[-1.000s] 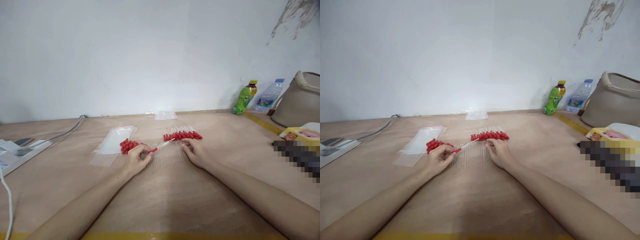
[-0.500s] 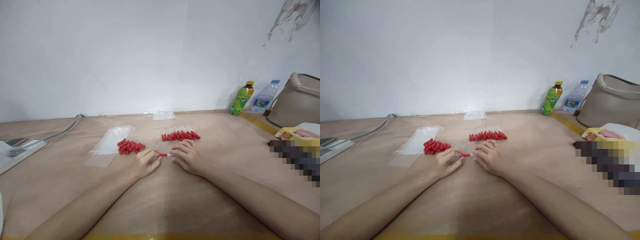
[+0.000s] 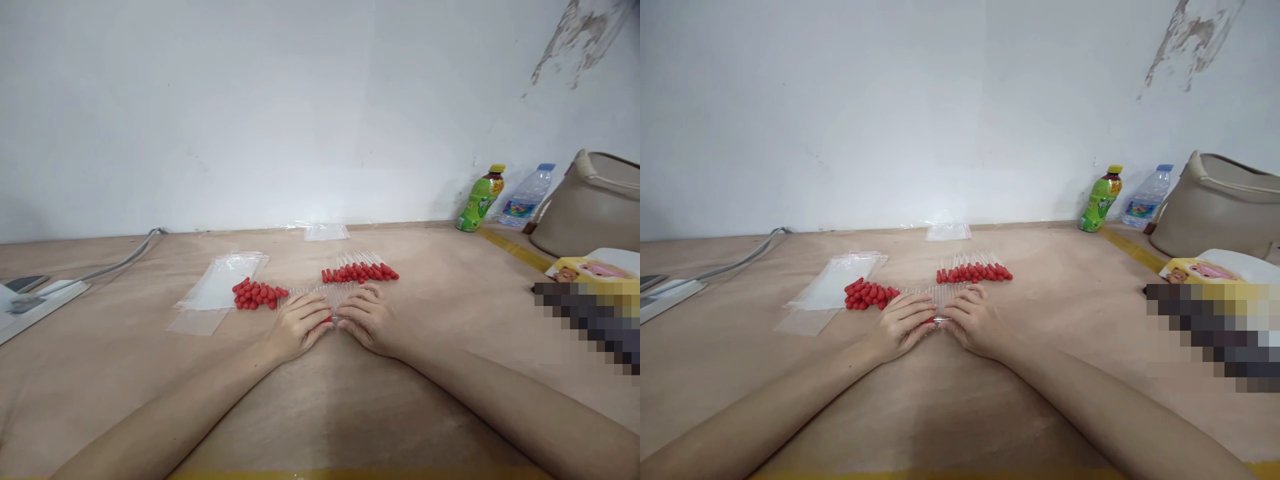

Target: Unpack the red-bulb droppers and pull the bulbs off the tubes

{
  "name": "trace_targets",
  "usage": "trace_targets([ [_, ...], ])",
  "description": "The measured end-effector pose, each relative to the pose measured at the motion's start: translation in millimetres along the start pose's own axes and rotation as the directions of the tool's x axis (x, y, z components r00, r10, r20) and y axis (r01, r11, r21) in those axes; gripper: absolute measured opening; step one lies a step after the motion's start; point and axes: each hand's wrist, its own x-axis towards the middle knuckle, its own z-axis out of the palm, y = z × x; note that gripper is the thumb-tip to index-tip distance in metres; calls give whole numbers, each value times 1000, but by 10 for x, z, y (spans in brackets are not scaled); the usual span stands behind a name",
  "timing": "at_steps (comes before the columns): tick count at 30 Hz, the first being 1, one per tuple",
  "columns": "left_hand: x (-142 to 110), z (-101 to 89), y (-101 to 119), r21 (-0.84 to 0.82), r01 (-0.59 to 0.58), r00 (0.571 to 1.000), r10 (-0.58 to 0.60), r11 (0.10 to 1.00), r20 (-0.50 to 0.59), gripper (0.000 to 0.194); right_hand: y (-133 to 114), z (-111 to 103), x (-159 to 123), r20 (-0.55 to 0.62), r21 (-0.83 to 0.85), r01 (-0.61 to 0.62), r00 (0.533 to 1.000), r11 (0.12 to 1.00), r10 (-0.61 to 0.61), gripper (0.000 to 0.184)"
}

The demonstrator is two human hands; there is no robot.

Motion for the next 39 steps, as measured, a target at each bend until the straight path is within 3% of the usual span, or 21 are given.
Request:
trace_targets([
  [4, -1, 8, 6, 35, -33, 999, 34, 999, -11, 22, 15, 52, -8, -67, 14, 50, 997, 999, -48, 11],
  [11, 1, -7, 50, 87, -113, 994, 113, 990, 7, 16, -27, 3, 6, -60, 28, 131, 990, 991, -129, 13],
  [22, -8, -55, 74, 55, -82, 995, 79, 995, 56, 11, -26, -66, -44, -58, -22, 176, 983, 984, -177, 10],
  [34, -32, -73, 107, 79, -126, 991, 122, 989, 53, 9, 7, -75, -118, -90, -99, 247, 963, 964, -256, 10],
  [36, -80, -113, 65, 79, -95, 995, 92, 992, 42, 10, 55, -105, -155, -130, -93, 223, 964, 970, -234, 11],
  [39, -167, -278, -83, 124, 58, 998, -55, 991, -21, 13, 181, -195, -237, -192, -95, 72, 977, 993, -89, 12],
])
